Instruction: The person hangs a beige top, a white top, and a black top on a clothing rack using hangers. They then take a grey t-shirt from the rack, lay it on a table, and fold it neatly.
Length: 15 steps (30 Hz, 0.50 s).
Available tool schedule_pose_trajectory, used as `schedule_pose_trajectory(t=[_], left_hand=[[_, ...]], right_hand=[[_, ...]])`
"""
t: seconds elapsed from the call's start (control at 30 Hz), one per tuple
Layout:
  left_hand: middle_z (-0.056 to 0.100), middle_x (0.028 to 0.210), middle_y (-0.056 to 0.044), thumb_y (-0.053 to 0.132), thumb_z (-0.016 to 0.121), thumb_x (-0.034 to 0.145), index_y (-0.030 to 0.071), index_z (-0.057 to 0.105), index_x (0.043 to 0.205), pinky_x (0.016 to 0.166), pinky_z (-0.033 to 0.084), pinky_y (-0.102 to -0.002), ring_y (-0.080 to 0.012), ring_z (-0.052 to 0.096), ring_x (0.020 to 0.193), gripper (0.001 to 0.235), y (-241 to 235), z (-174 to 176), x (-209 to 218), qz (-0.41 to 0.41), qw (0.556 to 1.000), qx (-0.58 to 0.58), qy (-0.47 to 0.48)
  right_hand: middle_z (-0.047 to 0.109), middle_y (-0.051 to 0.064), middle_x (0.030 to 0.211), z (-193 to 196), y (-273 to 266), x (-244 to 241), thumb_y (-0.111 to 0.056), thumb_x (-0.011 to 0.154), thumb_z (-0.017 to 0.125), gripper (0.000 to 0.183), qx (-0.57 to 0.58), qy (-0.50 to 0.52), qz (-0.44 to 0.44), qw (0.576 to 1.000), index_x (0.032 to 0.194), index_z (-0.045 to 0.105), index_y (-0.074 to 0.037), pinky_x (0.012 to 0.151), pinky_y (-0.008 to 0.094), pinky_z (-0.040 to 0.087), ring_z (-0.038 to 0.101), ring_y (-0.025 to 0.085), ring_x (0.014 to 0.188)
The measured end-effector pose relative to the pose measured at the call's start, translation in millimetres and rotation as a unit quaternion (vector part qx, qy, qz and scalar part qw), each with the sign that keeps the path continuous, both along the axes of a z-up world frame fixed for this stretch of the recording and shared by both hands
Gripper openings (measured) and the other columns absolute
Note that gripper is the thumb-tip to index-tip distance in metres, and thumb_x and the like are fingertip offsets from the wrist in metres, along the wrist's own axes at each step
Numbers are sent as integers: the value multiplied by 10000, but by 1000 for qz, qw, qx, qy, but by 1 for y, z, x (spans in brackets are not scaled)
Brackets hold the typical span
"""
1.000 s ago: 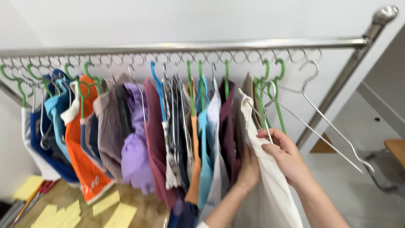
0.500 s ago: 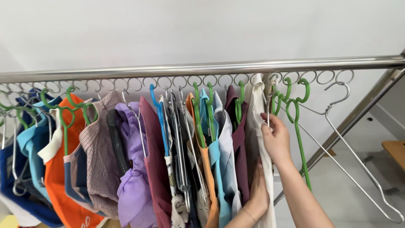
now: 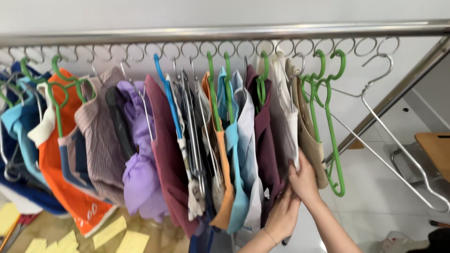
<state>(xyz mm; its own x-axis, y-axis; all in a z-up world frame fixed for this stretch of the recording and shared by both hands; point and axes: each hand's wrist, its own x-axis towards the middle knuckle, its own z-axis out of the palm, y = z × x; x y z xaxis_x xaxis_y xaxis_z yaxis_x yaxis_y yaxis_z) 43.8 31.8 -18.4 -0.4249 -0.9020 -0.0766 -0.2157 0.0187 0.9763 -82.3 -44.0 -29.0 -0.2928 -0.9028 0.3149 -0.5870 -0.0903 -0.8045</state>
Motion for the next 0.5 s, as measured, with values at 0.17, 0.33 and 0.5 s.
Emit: schedule_pose_trajectory(t=[0.17, 0.33, 0.5], left_hand=[[656, 1307, -189, 90, 558, 844, 32, 590, 1376, 1060, 471, -402, -330, 635, 1188, 536, 40, -69, -13, 34, 986, -139, 82], [622, 1465, -126, 137, 592, 848, 119, 725, 1019, 1115, 442, -349, -282, 651, 1282, 217, 88, -108, 3, 75, 990, -122, -14], [570, 1569, -42, 178, 596, 866, 241, 804, 1029, 1210, 365, -326, -190, 588, 1405, 271, 154, -111, 31, 149, 987, -37, -49]], right_hand=[[695, 122, 721, -81, 70, -24, -79, 876, 516, 158, 10, 33, 25, 999, 904, 671, -77, 742, 424, 496, 602, 216, 683], [665, 154, 642, -103, 157, -18, -276, 975, 560, 293, 145, 41, 11, 988, 784, 636, -67, 689, 467, 442, 645, 289, 657], [770, 169, 715, -116, 223, -8, -195, 915, 561, 233, 198, 35, 50, 978, 859, 732, -49, 703, 417, 475, 681, 244, 643]])
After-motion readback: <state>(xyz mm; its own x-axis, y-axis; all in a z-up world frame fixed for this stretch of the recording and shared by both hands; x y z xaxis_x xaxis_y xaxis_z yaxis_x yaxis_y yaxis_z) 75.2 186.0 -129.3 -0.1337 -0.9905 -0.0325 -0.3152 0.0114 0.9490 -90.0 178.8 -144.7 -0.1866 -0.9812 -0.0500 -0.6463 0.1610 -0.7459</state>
